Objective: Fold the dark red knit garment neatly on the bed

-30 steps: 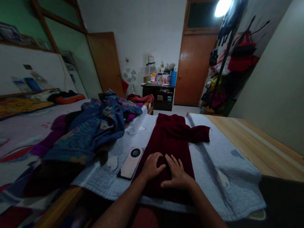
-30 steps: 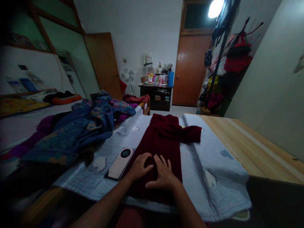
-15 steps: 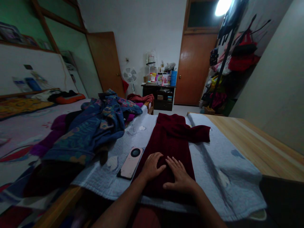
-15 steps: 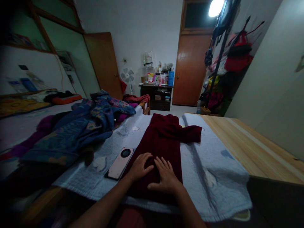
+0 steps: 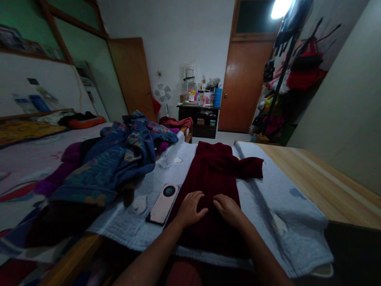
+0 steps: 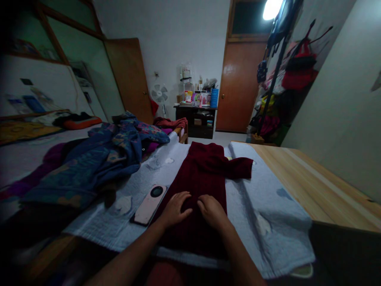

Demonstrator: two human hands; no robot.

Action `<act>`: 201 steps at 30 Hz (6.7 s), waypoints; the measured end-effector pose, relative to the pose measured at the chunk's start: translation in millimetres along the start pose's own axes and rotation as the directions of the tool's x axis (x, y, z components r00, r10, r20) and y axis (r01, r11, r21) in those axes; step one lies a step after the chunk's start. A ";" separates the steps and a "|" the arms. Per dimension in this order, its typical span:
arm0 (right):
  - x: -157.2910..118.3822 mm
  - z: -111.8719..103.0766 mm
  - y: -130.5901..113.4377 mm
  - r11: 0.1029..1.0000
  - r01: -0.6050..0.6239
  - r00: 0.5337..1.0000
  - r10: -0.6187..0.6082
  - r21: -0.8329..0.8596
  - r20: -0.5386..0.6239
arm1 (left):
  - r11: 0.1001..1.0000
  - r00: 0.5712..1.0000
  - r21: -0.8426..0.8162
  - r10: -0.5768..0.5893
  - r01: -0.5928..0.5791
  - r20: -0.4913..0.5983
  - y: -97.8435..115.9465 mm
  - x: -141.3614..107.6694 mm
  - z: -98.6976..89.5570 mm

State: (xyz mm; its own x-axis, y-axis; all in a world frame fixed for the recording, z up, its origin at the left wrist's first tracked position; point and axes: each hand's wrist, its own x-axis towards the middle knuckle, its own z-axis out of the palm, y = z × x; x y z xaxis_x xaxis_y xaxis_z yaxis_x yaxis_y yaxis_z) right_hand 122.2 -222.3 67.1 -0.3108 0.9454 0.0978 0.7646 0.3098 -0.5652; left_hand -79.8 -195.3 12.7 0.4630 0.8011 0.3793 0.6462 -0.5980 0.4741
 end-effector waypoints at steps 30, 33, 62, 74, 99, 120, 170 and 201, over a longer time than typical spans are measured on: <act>111.8 34.5 9.5 0.925 -0.084 0.990 0.036 -0.370 -0.135 | 0.999 1.000 -0.028 0.017 -0.018 -0.024 4.3 1.4 -2.6; 111.2 42.4 16.6 0.928 -0.078 0.994 0.042 -0.365 -0.105 | 0.999 0.999 -0.042 -0.003 0.001 -0.033 3.6 1.1 -1.9; 40.1 40.8 6.0 0.942 0.020 0.993 0.022 -0.336 0.120 | 0.993 0.988 -0.081 -0.098 0.089 -0.122 -16.7 0.7 19.5; 15.6 38.0 -1.4 0.950 0.059 0.987 -0.009 -0.306 0.161 | 0.992 0.984 -0.083 -0.106 0.095 -0.140 -17.5 0.2 19.9; -9.4 25.0 -18.0 0.986 0.020 0.955 0.031 -0.167 0.296 | 0.983 0.996 0.169 -0.062 0.071 -0.060 -6.4 -10.2 4.4; -9.0 21.4 -22.0 0.982 -0.002 0.945 0.063 -0.188 0.320 | 0.903 0.989 0.415 -0.139 0.109 0.042 3.1 -58.8 -15.9; 154.7 27.2 24.8 0.922 -0.032 0.965 -0.072 -0.386 -0.252 | 0.891 0.989 0.431 -0.149 0.144 -0.022 -49.6 61.5 1.9; 148.9 42.4 57.0 0.951 -0.074 0.973 0.002 -0.301 -0.231 | 0.790 0.904 0.485 -0.427 0.375 -0.003 -76.4 161.8 2.9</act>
State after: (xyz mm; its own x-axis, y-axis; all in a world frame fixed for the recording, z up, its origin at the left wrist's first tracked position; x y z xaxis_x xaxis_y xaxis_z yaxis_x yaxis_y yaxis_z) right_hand 95.5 -68.2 14.6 -0.1702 0.9439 0.2830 0.9197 0.2553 -0.2984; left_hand -52.6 -19.9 35.6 0.1406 0.9796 0.1434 0.9784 -0.1597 0.1315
